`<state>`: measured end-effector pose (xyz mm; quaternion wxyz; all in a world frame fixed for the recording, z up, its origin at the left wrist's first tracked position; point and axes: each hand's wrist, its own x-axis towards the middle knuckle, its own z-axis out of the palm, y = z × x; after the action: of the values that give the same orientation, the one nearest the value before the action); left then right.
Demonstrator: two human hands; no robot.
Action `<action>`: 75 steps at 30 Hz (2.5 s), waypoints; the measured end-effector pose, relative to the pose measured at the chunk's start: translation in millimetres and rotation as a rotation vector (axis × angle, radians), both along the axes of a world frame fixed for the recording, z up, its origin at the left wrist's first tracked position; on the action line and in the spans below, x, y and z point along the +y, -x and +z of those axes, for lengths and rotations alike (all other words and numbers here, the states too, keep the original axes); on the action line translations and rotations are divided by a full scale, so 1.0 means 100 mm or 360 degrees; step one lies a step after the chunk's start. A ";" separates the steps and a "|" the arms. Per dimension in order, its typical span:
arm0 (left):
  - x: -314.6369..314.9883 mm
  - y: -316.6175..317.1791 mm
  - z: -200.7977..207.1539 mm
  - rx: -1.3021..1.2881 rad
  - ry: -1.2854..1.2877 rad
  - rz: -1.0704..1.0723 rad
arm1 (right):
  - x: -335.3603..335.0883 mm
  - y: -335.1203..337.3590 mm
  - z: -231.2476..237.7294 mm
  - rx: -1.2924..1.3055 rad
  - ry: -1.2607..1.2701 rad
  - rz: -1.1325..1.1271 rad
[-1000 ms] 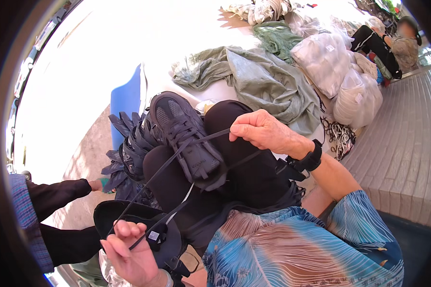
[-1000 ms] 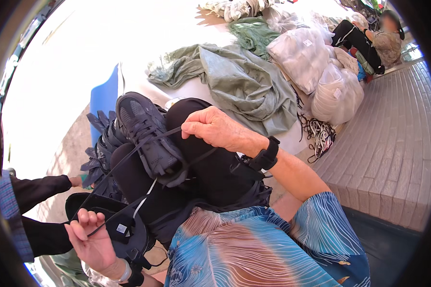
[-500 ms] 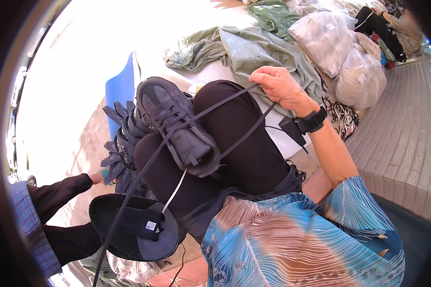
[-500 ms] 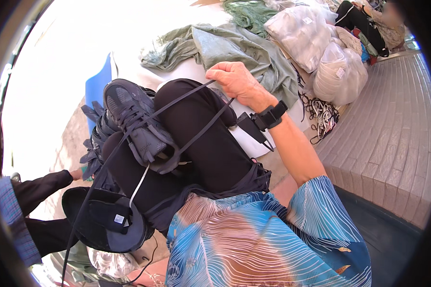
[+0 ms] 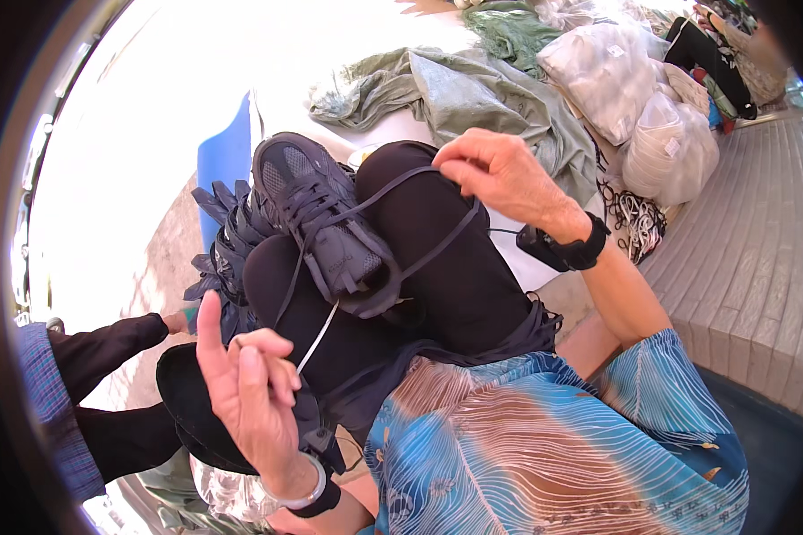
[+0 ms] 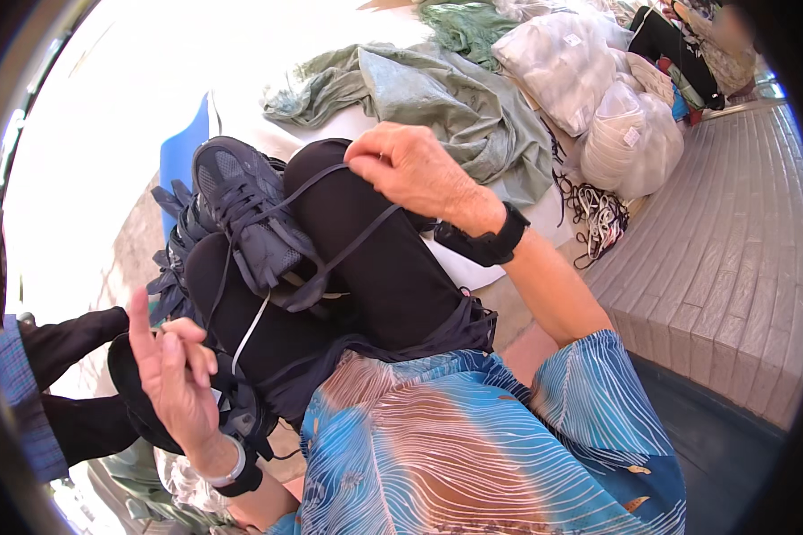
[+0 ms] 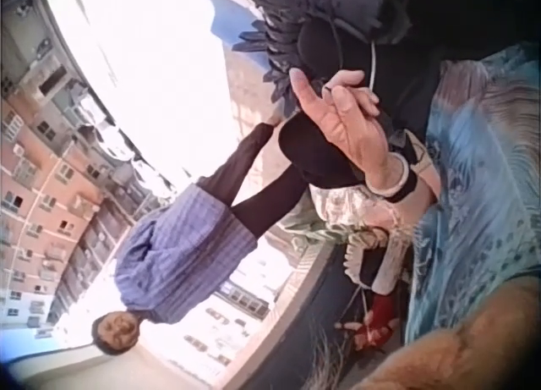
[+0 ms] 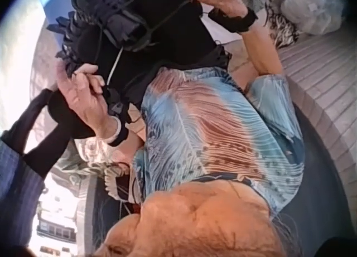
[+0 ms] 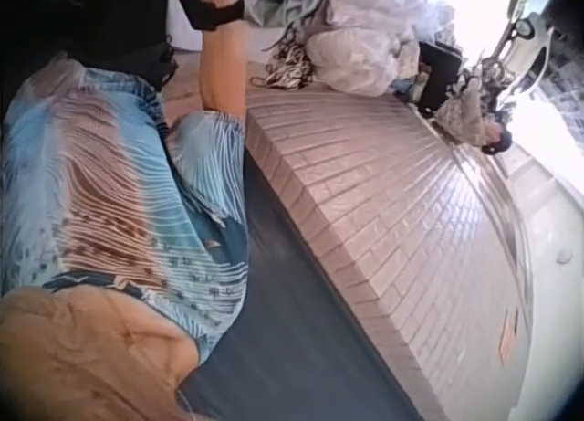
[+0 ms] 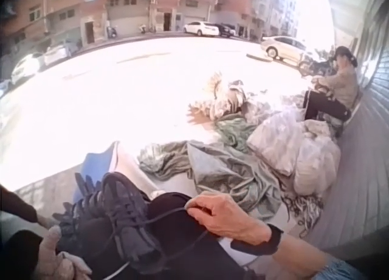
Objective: Lace up a new black athletic shoe.
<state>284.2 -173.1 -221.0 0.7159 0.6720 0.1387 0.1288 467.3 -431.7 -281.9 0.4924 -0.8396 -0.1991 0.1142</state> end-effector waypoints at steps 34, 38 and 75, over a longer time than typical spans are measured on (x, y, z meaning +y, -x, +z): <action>0.06 -0.48 -0.51 0.0417 -0.0786 0.0225 | -0.14 0.53 0.07 -0.0481 0.0364 0.0365; 0.04 -0.48 -0.59 0.0510 -0.0755 0.0180 | 0.21 0.62 0.06 -0.0646 0.0496 0.0613; 0.19 -0.82 -0.86 0.0403 -0.0608 0.0193 | 0.55 0.45 -0.08 -0.0787 0.0841 0.0785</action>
<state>365.9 -154.4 -307.3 0.5436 0.7966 0.2404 0.1101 421.9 -376.9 -290.1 0.1562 -0.8661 -0.4696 0.0710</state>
